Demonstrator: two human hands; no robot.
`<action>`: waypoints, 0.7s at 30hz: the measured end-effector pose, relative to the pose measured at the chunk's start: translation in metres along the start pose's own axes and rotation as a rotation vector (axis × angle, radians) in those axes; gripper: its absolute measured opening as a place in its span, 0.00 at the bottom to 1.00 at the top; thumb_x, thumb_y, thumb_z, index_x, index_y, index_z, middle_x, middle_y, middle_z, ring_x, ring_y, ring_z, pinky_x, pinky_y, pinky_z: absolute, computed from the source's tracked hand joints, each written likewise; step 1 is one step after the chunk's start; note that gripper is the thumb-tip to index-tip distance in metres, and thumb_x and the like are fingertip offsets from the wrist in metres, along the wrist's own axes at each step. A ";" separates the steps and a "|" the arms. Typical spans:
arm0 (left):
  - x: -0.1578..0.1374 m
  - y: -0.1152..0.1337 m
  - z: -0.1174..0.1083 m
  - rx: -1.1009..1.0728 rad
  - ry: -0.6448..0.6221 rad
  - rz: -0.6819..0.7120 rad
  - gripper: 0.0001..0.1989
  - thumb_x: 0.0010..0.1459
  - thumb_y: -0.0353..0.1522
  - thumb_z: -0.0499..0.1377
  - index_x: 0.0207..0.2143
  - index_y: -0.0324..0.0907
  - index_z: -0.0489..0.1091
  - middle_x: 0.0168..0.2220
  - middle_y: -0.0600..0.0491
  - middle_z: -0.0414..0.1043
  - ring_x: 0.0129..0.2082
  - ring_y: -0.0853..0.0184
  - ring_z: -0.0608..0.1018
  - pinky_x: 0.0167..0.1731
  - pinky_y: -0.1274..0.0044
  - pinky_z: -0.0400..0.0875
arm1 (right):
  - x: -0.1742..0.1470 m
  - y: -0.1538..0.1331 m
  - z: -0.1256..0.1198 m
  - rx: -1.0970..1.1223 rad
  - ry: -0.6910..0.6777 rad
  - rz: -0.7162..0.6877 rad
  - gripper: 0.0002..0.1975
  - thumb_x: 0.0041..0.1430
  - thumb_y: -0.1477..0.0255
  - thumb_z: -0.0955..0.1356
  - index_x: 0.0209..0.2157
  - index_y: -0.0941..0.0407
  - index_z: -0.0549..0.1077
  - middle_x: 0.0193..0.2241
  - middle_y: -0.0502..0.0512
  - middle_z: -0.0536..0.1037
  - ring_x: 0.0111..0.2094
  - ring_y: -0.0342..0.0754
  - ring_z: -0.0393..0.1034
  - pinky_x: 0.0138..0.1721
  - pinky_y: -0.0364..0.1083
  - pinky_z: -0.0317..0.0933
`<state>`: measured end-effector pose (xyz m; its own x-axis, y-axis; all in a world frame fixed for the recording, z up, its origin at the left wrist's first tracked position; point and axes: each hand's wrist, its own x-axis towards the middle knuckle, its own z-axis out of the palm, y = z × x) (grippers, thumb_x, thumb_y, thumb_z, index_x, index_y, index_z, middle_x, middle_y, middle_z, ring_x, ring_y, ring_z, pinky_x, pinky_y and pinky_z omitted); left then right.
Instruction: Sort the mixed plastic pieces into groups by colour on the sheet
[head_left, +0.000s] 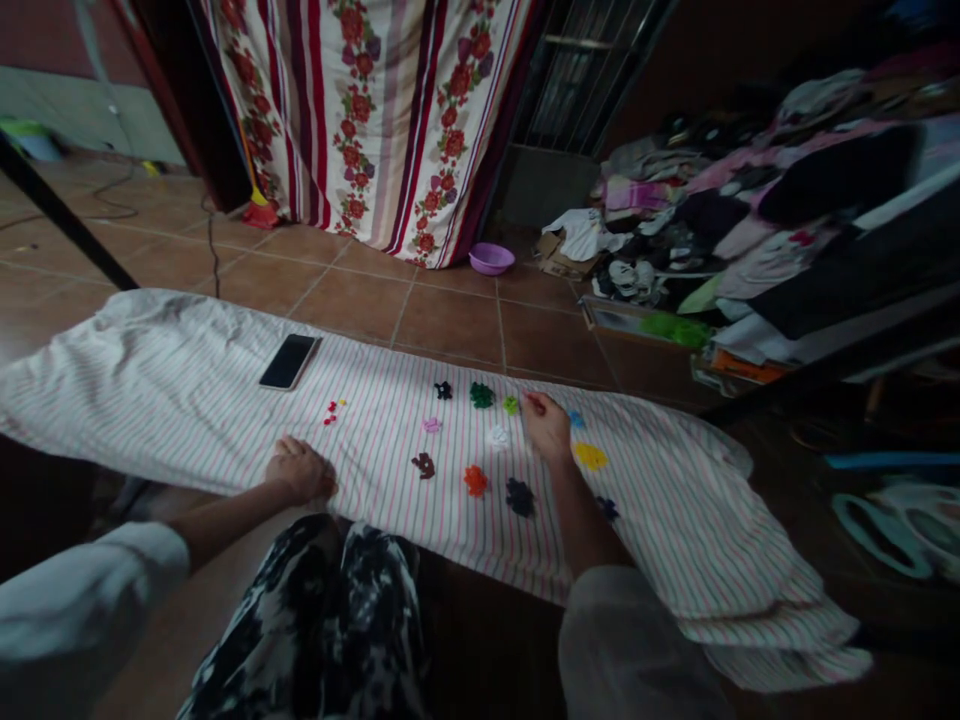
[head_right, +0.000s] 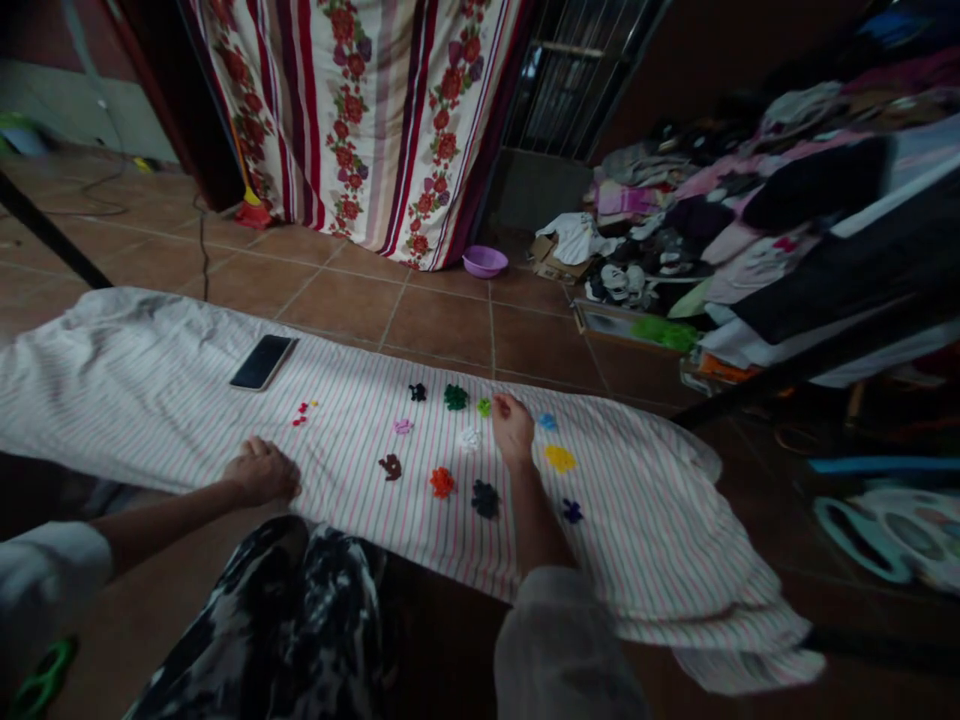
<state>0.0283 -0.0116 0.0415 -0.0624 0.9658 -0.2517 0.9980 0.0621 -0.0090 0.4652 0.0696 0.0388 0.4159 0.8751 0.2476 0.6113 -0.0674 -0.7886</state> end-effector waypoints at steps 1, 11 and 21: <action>-0.001 0.002 -0.003 0.029 -0.044 -0.017 0.47 0.42 0.45 0.65 0.57 0.17 0.65 0.58 0.16 0.63 0.61 0.31 0.64 0.51 0.58 0.65 | -0.007 -0.010 0.008 0.041 -0.024 -0.030 0.15 0.54 0.64 0.65 0.38 0.57 0.79 0.34 0.59 0.82 0.35 0.51 0.75 0.42 0.49 0.68; -0.005 0.008 -0.017 0.120 -0.221 -0.056 0.55 0.50 0.50 0.61 0.65 0.14 0.49 0.66 0.16 0.47 0.67 0.33 0.55 0.59 0.61 0.60 | -0.099 -0.117 0.116 0.256 -0.420 -0.273 0.12 0.57 0.69 0.65 0.37 0.55 0.80 0.35 0.54 0.80 0.34 0.46 0.74 0.39 0.44 0.67; -0.007 0.011 -0.022 0.126 -0.184 -0.019 0.52 0.51 0.50 0.61 0.64 0.19 0.54 0.65 0.17 0.50 0.67 0.32 0.56 0.57 0.56 0.60 | -0.138 -0.179 0.196 -0.008 -0.661 -0.355 0.15 0.60 0.79 0.65 0.44 0.55 0.80 0.40 0.55 0.80 0.41 0.46 0.73 0.47 0.43 0.64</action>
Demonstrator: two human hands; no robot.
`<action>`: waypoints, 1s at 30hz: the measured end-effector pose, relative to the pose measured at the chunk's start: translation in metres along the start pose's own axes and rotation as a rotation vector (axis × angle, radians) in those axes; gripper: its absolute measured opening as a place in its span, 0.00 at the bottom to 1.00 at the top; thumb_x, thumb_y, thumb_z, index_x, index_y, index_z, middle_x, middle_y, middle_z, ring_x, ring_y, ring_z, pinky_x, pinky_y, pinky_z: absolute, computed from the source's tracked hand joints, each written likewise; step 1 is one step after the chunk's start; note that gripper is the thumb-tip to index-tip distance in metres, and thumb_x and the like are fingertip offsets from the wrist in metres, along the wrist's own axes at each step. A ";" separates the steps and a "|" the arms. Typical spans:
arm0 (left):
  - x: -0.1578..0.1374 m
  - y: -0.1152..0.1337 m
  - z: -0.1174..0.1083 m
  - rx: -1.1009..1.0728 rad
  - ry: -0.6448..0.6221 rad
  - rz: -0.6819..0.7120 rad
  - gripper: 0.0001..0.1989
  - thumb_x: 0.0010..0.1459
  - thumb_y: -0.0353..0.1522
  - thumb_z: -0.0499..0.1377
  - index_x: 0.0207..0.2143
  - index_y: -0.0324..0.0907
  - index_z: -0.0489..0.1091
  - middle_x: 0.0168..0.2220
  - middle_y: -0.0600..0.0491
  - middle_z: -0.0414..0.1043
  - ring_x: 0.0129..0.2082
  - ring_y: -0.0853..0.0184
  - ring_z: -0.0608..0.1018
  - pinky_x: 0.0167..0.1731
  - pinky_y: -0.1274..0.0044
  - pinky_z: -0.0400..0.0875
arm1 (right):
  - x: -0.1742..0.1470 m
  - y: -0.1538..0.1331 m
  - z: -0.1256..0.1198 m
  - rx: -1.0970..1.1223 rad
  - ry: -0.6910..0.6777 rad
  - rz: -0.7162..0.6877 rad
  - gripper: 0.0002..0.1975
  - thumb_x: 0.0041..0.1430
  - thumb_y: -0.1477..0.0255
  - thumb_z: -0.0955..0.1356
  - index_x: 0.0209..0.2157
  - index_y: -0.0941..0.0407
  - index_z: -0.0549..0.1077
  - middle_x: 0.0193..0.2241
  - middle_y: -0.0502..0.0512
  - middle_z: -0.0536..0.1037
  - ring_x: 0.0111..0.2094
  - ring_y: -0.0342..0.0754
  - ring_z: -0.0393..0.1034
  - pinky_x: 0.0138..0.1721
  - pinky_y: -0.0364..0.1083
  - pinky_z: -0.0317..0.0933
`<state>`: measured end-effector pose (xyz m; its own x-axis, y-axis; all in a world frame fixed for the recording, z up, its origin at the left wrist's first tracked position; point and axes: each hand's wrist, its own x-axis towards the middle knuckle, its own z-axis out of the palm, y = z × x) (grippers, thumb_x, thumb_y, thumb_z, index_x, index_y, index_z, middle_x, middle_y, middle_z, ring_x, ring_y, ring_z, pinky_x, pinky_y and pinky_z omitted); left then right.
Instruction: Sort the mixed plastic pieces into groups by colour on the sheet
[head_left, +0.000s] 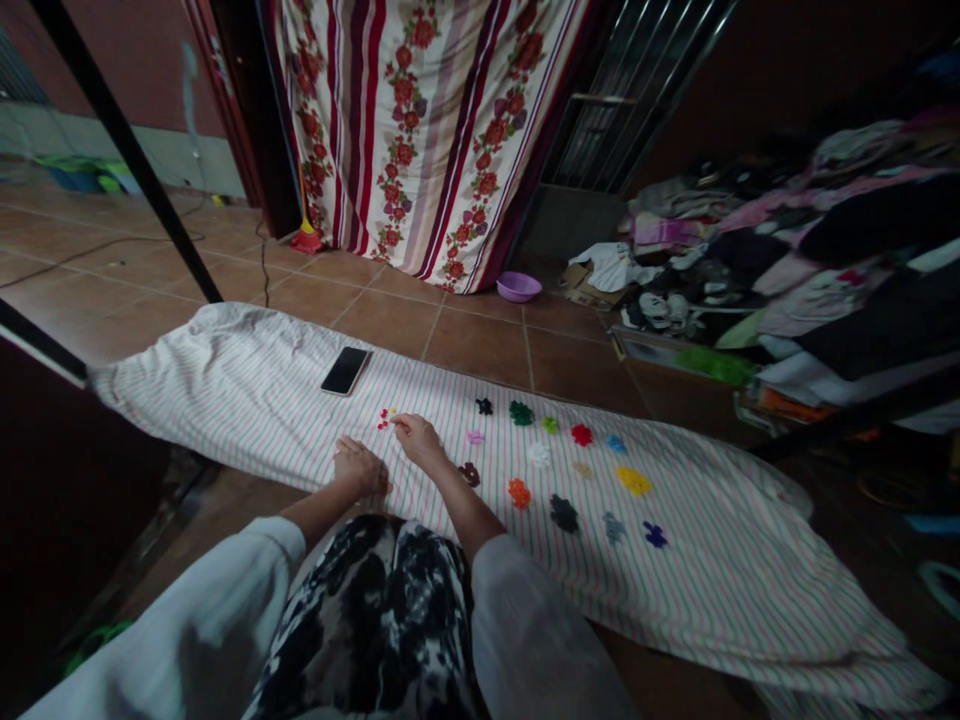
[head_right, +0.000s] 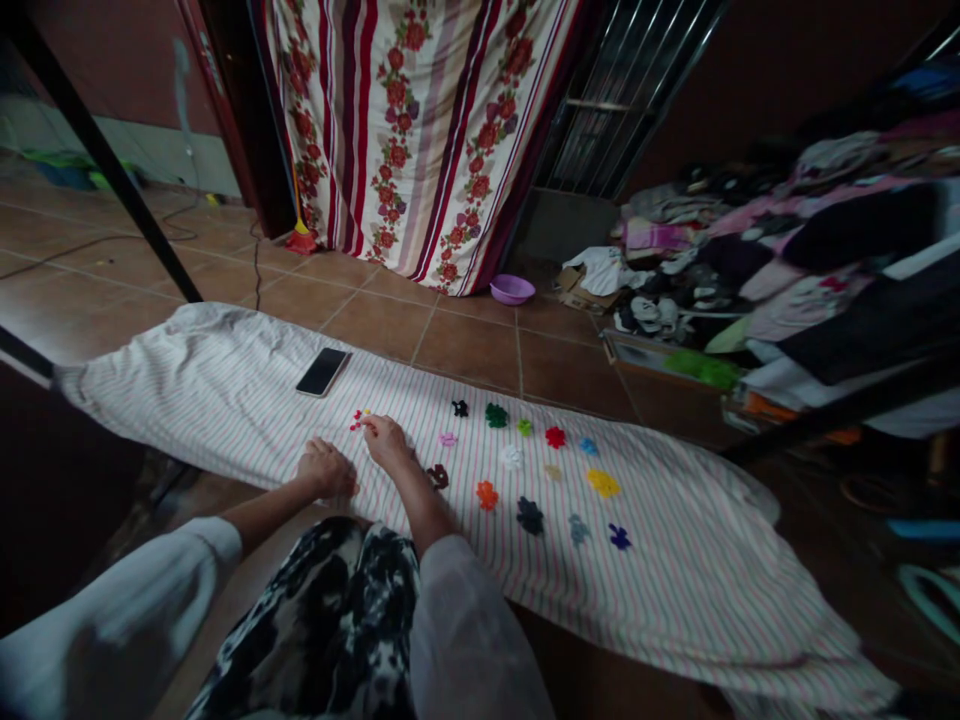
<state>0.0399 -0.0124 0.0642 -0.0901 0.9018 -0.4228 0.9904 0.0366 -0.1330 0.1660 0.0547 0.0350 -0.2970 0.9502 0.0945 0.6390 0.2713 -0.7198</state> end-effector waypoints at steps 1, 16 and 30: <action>0.000 0.000 0.000 -0.002 -0.001 0.001 0.51 0.51 0.51 0.61 0.64 0.19 0.54 0.65 0.17 0.50 0.66 0.32 0.56 0.57 0.55 0.61 | 0.003 -0.003 0.005 -0.027 -0.011 0.016 0.15 0.61 0.78 0.65 0.44 0.54 0.80 0.40 0.54 0.80 0.41 0.46 0.73 0.47 0.43 0.63; -0.010 0.002 -0.005 0.005 0.018 0.030 0.53 0.55 0.53 0.59 0.65 0.16 0.50 0.64 0.13 0.48 0.66 0.30 0.56 0.54 0.56 0.64 | 0.013 -0.024 0.020 -0.391 -0.106 0.213 0.17 0.68 0.72 0.59 0.50 0.49 0.76 0.45 0.55 0.77 0.43 0.47 0.73 0.42 0.44 0.61; -0.007 0.001 0.001 -0.026 0.044 0.043 0.51 0.54 0.50 0.59 0.65 0.18 0.52 0.64 0.14 0.48 0.66 0.28 0.56 0.53 0.51 0.65 | 0.006 -0.016 0.030 -0.313 0.003 0.172 0.12 0.67 0.70 0.63 0.48 0.51 0.75 0.44 0.54 0.77 0.45 0.45 0.71 0.45 0.42 0.60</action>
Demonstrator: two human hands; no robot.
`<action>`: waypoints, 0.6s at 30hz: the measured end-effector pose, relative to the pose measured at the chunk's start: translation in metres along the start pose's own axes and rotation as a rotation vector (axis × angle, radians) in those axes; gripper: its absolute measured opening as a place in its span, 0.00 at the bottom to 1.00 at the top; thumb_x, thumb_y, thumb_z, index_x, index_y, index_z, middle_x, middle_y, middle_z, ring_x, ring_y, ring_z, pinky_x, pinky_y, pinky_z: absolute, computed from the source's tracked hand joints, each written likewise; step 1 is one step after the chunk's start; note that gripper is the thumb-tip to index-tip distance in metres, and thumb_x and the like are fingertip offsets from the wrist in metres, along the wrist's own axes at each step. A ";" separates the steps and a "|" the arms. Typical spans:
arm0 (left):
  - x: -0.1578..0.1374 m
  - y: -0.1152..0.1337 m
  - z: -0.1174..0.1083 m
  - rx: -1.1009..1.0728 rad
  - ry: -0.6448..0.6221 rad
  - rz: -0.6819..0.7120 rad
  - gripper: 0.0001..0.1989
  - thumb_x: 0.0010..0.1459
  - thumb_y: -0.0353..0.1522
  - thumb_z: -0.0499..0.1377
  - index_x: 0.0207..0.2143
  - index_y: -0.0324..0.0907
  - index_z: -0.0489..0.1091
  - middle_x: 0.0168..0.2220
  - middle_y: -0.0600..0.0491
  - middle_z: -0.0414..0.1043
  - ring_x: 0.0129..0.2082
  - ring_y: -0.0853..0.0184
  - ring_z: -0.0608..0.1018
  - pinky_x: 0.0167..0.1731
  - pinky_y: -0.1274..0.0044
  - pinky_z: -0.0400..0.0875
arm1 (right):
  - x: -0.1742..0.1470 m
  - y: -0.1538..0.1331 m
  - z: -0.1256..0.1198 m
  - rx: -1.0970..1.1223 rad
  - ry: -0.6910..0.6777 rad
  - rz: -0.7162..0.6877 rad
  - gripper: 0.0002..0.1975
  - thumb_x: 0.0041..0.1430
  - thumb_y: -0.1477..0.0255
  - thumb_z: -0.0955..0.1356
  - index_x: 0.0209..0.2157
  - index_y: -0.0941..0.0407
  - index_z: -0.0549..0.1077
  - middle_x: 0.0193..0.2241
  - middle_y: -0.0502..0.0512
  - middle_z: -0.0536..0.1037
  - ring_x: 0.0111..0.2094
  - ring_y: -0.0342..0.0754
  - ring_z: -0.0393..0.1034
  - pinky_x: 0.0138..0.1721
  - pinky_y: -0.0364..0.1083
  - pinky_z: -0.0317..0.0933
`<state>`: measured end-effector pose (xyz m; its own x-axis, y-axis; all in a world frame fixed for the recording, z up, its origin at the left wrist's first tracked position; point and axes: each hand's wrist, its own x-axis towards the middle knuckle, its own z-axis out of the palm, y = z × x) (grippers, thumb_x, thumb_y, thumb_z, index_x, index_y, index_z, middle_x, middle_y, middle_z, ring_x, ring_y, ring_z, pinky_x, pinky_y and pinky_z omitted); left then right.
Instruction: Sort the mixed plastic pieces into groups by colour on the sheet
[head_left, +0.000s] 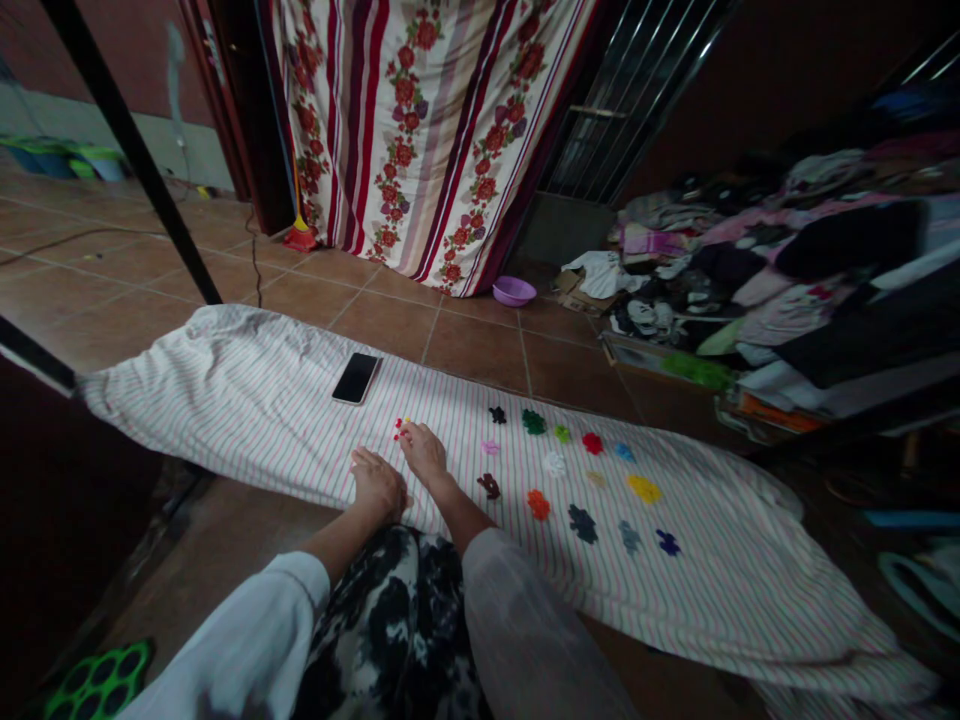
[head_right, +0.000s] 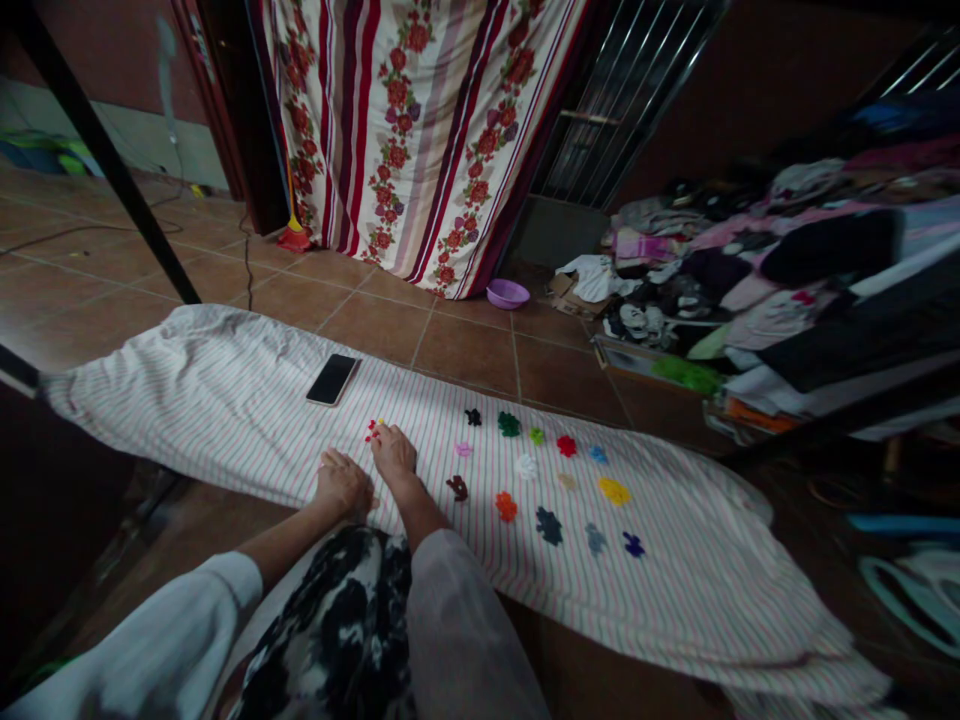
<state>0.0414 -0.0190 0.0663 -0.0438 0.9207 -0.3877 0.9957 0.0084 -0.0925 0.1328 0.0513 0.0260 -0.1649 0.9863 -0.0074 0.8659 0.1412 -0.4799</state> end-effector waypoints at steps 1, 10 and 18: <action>0.000 0.000 0.001 -0.003 0.006 0.004 0.51 0.54 0.50 0.59 0.65 0.17 0.52 0.64 0.14 0.48 0.65 0.28 0.56 0.53 0.51 0.64 | -0.001 0.003 0.002 0.034 0.029 0.006 0.12 0.66 0.70 0.63 0.47 0.52 0.75 0.43 0.54 0.77 0.45 0.46 0.71 0.45 0.42 0.61; -0.008 -0.009 0.009 -0.015 0.081 0.059 0.49 0.57 0.53 0.55 0.68 0.26 0.48 0.64 0.14 0.50 0.65 0.27 0.57 0.54 0.48 0.59 | -0.033 0.024 0.005 0.311 0.168 0.011 0.11 0.63 0.74 0.62 0.42 0.53 0.75 0.41 0.52 0.80 0.42 0.45 0.74 0.47 0.43 0.64; -0.031 -0.018 0.006 -0.064 0.170 0.137 0.31 0.59 0.48 0.54 0.61 0.45 0.62 0.61 0.31 0.62 0.61 0.38 0.65 0.50 0.55 0.64 | -0.064 0.030 -0.001 0.337 0.125 0.046 0.10 0.62 0.76 0.63 0.40 0.54 0.75 0.40 0.52 0.81 0.41 0.45 0.75 0.45 0.43 0.65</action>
<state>0.0248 -0.0504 0.0749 0.1013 0.9674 -0.2321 0.9948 -0.1015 0.0111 0.1700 -0.0075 0.0125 -0.0523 0.9968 0.0612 0.6634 0.0805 -0.7439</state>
